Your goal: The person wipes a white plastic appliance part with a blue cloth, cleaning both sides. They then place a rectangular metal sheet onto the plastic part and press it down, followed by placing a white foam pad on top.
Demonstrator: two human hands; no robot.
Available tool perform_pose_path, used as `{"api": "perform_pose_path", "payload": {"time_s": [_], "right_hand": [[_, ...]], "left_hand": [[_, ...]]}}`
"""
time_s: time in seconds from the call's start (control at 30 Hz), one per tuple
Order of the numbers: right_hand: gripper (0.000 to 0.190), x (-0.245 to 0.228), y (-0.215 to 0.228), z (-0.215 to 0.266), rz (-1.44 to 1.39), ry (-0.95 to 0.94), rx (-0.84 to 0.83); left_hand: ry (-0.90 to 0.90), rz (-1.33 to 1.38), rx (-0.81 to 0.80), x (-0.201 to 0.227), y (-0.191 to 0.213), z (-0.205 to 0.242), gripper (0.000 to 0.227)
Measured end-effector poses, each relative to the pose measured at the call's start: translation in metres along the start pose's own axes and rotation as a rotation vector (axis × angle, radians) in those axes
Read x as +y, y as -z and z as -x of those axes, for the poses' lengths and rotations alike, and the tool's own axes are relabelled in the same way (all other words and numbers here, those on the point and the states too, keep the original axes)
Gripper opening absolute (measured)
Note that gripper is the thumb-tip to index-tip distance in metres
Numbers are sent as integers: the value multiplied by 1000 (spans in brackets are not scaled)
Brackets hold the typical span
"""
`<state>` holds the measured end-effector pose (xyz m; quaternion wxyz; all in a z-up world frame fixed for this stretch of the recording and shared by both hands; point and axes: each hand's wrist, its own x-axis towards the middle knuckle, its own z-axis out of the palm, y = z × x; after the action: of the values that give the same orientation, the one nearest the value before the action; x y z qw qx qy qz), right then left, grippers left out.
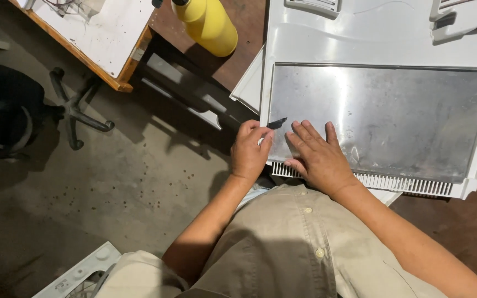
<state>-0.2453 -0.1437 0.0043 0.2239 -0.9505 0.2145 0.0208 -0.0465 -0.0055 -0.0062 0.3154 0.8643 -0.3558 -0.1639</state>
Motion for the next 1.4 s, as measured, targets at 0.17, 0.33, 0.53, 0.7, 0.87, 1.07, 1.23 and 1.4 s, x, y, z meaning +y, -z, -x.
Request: {"api": "perform_pose_path", "payload": {"time_s": [0.17,0.33,0.53,0.7,0.87,1.07,1.23,1.4], "right_hand": [[71,-2,2,0,-81,-50,15],[61,1,0,0,-127,-90,77],[57,7,-8,1,-114,-14,138],[59,6,-18,2,-168,-17,198],[55,13,-12,17,-277,5,279],[56,84,36,103,-126,-254,401],[81,164,62,185,-76,-784,635],[69,213,65,179,-352,-1272,436]], "left_hand": [[180,191,21,-18,-20,-9,14],[381,31,-223,20,16,-32,21],[405,-235,-420,25,16,-61,25],[375,-366,-554,41,24,-79,27],[359,-376,-527,54,41,-84,31],[390,-328,-590,89,64,-79,45],[405,-395,-438,65,39,-65,46],[562,-129,-360,47,36,-64,81]]}}
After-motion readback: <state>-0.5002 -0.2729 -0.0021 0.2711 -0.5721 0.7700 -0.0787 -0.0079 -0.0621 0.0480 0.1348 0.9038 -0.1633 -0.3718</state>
